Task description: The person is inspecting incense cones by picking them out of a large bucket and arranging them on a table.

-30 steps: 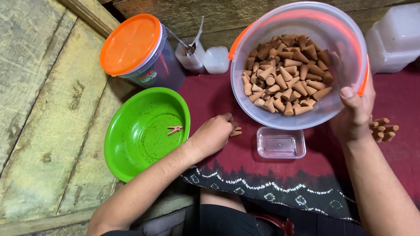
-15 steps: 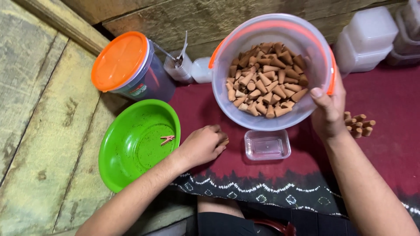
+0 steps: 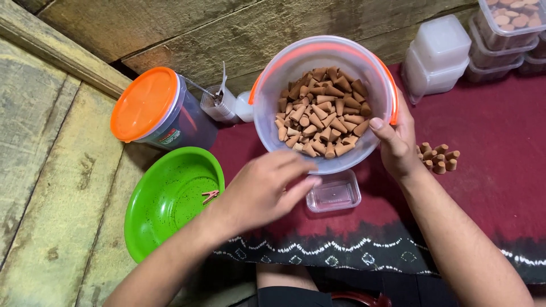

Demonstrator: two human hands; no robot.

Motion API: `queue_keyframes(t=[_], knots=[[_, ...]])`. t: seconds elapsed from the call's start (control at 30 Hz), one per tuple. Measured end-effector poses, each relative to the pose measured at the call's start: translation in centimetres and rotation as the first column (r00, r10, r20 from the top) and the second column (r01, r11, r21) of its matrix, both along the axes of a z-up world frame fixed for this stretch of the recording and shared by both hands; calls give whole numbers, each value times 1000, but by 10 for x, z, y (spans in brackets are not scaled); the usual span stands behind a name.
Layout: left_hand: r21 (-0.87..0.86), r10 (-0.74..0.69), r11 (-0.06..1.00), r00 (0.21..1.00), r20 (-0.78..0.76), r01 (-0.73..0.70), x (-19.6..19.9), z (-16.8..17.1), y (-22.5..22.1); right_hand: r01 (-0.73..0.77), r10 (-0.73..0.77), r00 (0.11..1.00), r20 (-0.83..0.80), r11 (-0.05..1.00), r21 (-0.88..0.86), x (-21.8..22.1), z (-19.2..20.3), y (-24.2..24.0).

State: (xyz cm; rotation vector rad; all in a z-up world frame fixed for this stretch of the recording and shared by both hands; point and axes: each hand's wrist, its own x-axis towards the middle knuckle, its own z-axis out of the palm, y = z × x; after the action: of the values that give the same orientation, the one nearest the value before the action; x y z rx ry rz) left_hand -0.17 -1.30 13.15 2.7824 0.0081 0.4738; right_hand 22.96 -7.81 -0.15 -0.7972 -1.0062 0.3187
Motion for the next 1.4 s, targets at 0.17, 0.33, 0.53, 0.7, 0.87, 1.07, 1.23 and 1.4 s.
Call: queue_keyframes(t=[0.17,0.33,0.53,0.7,0.87,1.07,1.23,1.4], knots=[[24,10,1000,993,-115,-7,63,-22,24,38,-38,999,13,999,-22,-1,-3,-2],[119,51,992,980,-193,-28,107,-42,31,32,-31,999,16,999,-18,4,-12,2],[193,130,977,966,-225,-86,124,-42,25,-2,2,1000,-30,1000,0,8,-18,1],[116,118,989,972,-202,-96,120,-39,31,-51,53,997,-64,998,35,8,-14,1],[-148,62,987,998,21,-58,89,-17,15,-87,92,991,-99,995,56,6,-6,-2],[-231,212,957,966,151,-174,23,9,4,-74,77,995,-69,996,52,11,-19,3],[-578,319,791,941,108,-202,-27,1,0,-31,30,999,-39,999,-16,14,-29,6],[-725,310,677,943,120,-130,-48,0,-1,-23,19,998,-56,997,-76,16,-28,4]])
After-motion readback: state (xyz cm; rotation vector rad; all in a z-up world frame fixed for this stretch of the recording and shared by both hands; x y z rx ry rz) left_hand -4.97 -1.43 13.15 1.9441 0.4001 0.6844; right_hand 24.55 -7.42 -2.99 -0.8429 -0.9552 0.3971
